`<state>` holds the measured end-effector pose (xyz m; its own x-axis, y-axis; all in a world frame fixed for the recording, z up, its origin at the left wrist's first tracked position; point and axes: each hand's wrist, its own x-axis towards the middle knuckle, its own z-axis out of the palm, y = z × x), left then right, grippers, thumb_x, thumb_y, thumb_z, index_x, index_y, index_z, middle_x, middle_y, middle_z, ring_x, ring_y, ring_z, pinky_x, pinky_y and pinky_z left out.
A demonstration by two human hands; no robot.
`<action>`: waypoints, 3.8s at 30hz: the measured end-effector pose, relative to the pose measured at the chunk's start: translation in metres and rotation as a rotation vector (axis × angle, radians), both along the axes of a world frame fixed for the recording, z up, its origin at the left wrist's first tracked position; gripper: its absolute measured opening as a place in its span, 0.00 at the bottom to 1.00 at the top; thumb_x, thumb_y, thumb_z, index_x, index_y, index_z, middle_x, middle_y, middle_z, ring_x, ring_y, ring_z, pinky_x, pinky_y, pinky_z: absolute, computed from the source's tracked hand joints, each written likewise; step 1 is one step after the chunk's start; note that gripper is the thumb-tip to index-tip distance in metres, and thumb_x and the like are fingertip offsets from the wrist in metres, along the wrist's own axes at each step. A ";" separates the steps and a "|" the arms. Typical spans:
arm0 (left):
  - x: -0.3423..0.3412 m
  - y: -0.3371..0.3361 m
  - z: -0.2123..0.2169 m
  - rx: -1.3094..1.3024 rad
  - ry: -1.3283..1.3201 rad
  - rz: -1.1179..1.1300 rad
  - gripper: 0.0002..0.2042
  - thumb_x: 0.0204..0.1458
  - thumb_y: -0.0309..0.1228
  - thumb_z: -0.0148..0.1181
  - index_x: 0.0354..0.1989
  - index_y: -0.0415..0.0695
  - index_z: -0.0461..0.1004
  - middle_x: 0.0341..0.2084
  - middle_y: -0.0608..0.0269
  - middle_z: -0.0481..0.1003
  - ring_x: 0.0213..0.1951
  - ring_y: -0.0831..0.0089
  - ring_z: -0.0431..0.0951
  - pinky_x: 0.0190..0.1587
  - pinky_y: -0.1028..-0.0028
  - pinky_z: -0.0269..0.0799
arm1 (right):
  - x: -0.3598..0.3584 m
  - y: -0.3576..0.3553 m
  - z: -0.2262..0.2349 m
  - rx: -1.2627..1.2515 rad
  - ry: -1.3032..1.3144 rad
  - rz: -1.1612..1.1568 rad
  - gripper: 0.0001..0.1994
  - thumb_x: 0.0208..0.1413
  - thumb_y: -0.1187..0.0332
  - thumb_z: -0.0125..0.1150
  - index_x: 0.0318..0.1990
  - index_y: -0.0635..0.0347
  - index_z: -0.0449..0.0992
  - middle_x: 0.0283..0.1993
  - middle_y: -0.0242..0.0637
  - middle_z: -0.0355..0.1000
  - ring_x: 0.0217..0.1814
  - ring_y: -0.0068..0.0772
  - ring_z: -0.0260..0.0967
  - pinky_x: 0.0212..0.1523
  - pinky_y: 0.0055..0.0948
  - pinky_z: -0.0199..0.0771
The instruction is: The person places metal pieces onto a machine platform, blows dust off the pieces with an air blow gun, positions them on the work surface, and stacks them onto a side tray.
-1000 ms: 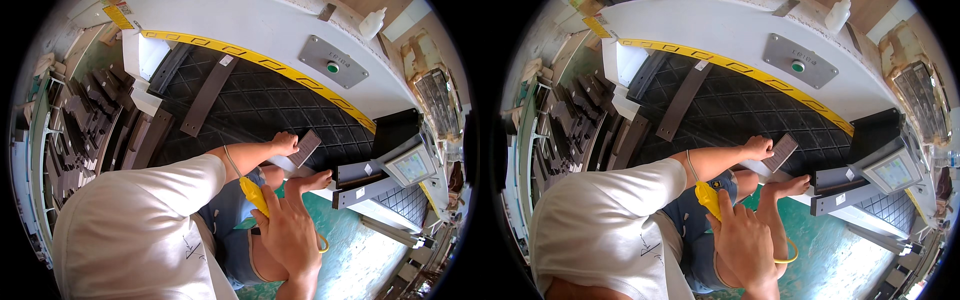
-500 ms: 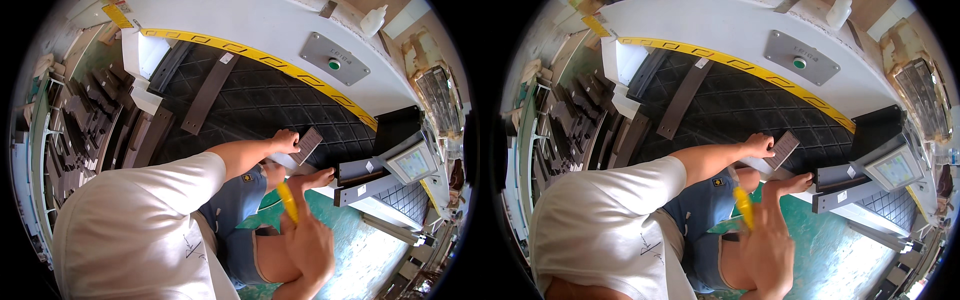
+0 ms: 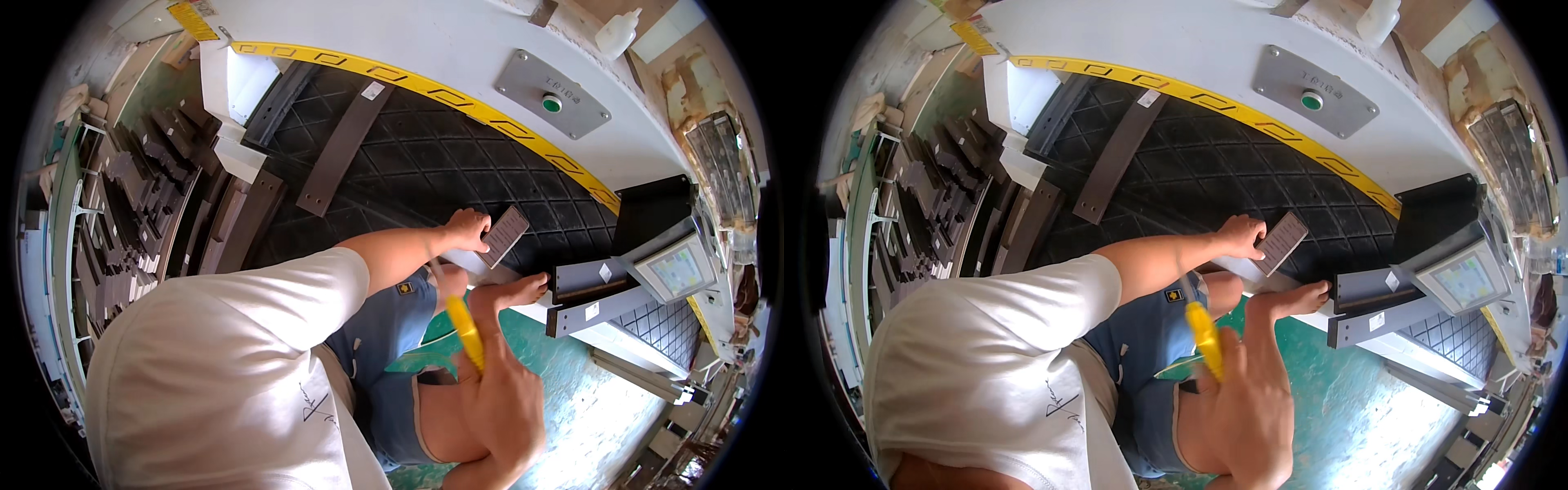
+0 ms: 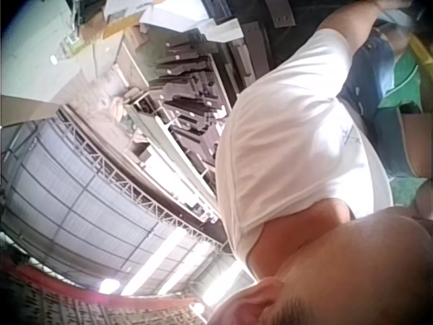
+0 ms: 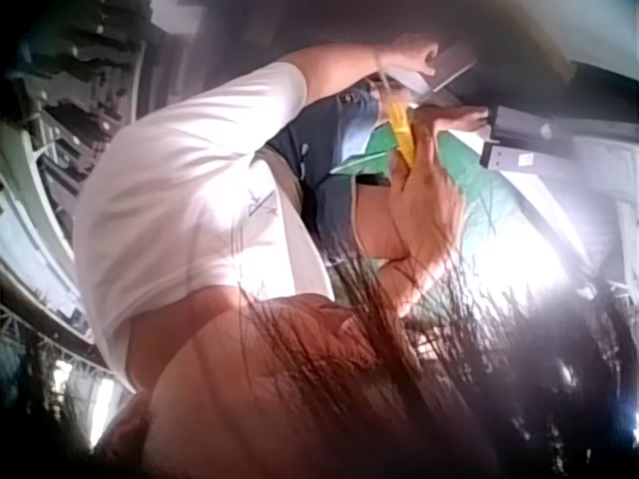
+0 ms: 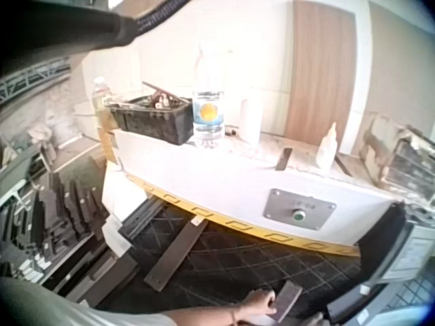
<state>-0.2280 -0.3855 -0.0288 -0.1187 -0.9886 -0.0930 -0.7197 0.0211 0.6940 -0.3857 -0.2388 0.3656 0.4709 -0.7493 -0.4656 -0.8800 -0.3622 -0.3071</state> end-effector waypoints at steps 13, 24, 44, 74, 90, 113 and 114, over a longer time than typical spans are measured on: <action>-0.007 -0.001 0.005 -0.031 -0.026 0.078 0.17 0.55 0.50 0.71 0.38 0.49 0.82 0.35 0.57 0.87 0.43 0.53 0.86 0.48 0.53 0.79 | 0.004 0.000 -0.003 0.025 -0.082 0.052 0.23 0.73 0.54 0.58 0.68 0.55 0.68 0.57 0.44 0.81 0.47 0.63 0.81 0.43 0.58 0.81; 0.015 -0.014 0.003 0.256 0.363 0.287 0.22 0.65 0.55 0.60 0.39 0.45 0.82 0.35 0.55 0.86 0.39 0.59 0.87 0.42 0.58 0.80 | 0.003 0.010 0.012 0.136 0.021 -0.086 0.25 0.68 0.56 0.64 0.66 0.61 0.73 0.54 0.51 0.82 0.52 0.58 0.81 0.52 0.54 0.80; 0.280 0.114 0.010 -0.122 -0.413 0.574 0.39 0.51 0.44 0.76 0.71 0.49 0.67 0.67 0.51 0.68 0.66 0.44 0.68 0.63 0.45 0.70 | -0.012 0.135 -0.051 0.882 -0.687 -0.949 0.15 0.79 0.59 0.47 0.58 0.62 0.69 0.31 0.34 0.76 0.23 0.19 0.71 0.20 0.20 0.68; 0.209 0.308 0.026 -0.093 -0.367 0.422 0.38 0.53 0.45 0.72 0.72 0.46 0.65 0.74 0.44 0.61 0.72 0.45 0.62 0.72 0.47 0.59 | 0.176 -0.043 -0.244 0.240 -0.529 -0.617 0.29 0.77 0.48 0.48 0.60 0.72 0.72 0.51 0.71 0.79 0.56 0.76 0.77 0.57 0.58 0.76; 0.206 0.208 0.058 -0.059 -0.270 0.465 0.43 0.45 0.36 0.79 0.72 0.47 0.66 0.59 0.51 0.72 0.61 0.46 0.70 0.64 0.48 0.69 | 0.052 0.075 -0.257 1.006 -1.247 -1.245 0.22 0.68 0.74 0.55 0.68 0.57 0.67 0.59 0.48 0.80 0.59 0.47 0.81 0.50 0.46 0.87; 0.284 0.131 0.053 -0.058 -0.658 -0.266 0.44 0.48 0.26 0.70 0.79 0.51 0.62 0.82 0.47 0.48 0.82 0.43 0.46 0.75 0.37 0.60 | 0.016 0.146 -0.210 0.937 -1.159 -1.210 0.20 0.77 0.57 0.52 0.64 0.64 0.71 0.59 0.41 0.77 0.59 0.36 0.77 0.55 0.44 0.80; 0.270 0.144 0.062 0.019 -0.628 -0.301 0.46 0.47 0.29 0.72 0.79 0.50 0.61 0.82 0.45 0.47 0.82 0.43 0.45 0.75 0.38 0.59 | 0.022 0.146 -0.198 0.886 -1.048 -1.123 0.23 0.79 0.52 0.50 0.64 0.64 0.72 0.55 0.40 0.78 0.54 0.35 0.79 0.50 0.43 0.82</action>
